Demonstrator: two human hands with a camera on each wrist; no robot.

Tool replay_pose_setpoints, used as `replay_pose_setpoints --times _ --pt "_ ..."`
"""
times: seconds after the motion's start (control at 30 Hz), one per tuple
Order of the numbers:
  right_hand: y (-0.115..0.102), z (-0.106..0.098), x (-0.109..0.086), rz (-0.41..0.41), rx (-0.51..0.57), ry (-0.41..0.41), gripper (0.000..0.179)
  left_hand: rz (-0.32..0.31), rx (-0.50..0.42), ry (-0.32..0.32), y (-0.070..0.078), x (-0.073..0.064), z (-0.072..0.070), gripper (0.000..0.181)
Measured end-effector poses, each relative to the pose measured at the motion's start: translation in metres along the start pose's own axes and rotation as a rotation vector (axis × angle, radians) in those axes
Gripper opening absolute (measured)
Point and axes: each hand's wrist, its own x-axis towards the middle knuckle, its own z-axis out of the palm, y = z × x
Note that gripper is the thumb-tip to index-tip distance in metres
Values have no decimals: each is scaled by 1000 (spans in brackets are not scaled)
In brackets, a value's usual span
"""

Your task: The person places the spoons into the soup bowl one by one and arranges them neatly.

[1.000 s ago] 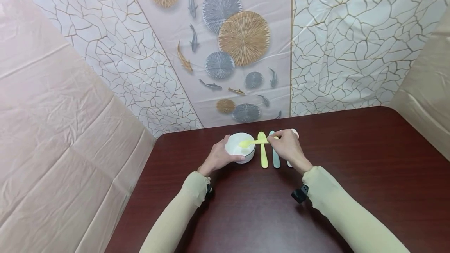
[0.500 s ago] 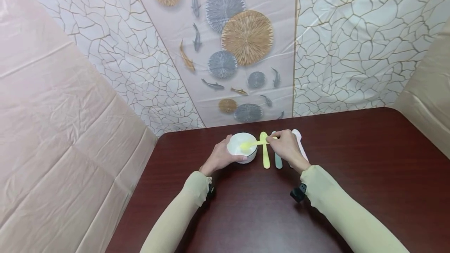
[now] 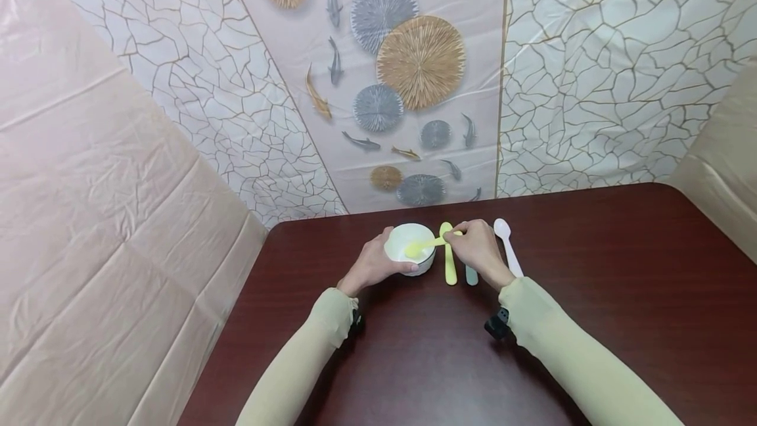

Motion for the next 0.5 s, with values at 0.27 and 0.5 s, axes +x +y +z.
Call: replay_pose_setpoints --times 0.27,0.5 --pt "-3 1 2 29 15 -25 34 -14 1 -11 -2 0 1 111" --pt "-4 2 7 34 36 -20 31 -11 -1 -5 0 0 0 111"
